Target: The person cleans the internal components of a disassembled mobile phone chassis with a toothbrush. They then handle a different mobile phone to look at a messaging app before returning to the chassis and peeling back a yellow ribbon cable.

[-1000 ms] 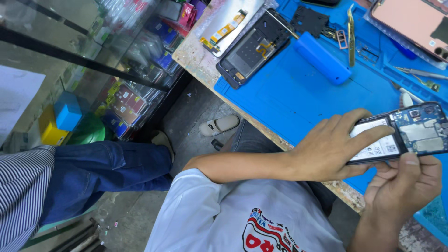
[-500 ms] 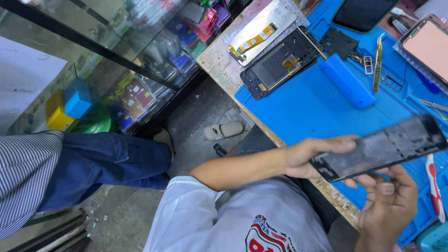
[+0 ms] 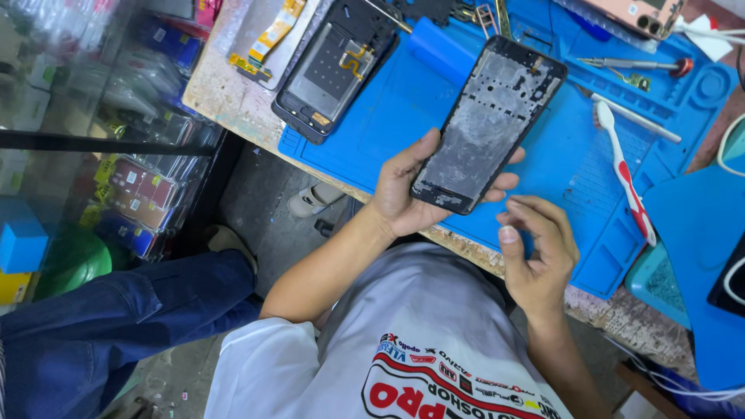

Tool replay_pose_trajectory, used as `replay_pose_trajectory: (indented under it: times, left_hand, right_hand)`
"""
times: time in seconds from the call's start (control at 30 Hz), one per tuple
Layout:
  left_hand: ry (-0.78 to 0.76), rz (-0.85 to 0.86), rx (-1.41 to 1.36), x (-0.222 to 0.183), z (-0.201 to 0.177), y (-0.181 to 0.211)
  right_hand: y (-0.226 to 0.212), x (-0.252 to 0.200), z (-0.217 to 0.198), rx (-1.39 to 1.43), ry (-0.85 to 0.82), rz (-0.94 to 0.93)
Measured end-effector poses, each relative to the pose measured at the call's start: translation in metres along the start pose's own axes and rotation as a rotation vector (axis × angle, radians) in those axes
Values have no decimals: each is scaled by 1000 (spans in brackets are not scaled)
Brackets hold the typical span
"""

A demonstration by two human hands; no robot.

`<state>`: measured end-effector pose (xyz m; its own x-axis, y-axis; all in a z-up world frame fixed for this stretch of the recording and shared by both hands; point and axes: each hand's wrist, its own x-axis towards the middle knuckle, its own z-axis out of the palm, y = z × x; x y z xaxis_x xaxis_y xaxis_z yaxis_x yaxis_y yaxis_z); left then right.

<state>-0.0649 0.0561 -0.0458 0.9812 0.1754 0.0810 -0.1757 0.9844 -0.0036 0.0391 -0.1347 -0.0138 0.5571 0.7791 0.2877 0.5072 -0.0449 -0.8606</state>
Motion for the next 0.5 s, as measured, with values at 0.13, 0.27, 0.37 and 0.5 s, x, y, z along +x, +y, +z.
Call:
replay_pose_trajectory:
  times: [0.13, 0.27, 0.37, 0.5]
  left_hand:
    - [30, -1, -59, 0, 0, 2]
    - [49, 4, -43, 1, 1, 2]
    - [29, -12, -38, -1, 2, 1]
    - [26, -48, -24, -3, 3, 1]
  right_hand:
    - [-5, 3, -1, -127, -28, -8]
    - [-8, 3, -1, -148, -36, -3]
    - [-8, 3, -2, -159, -31, 3]
    - [-9, 5, -2, -175, -14, -6]
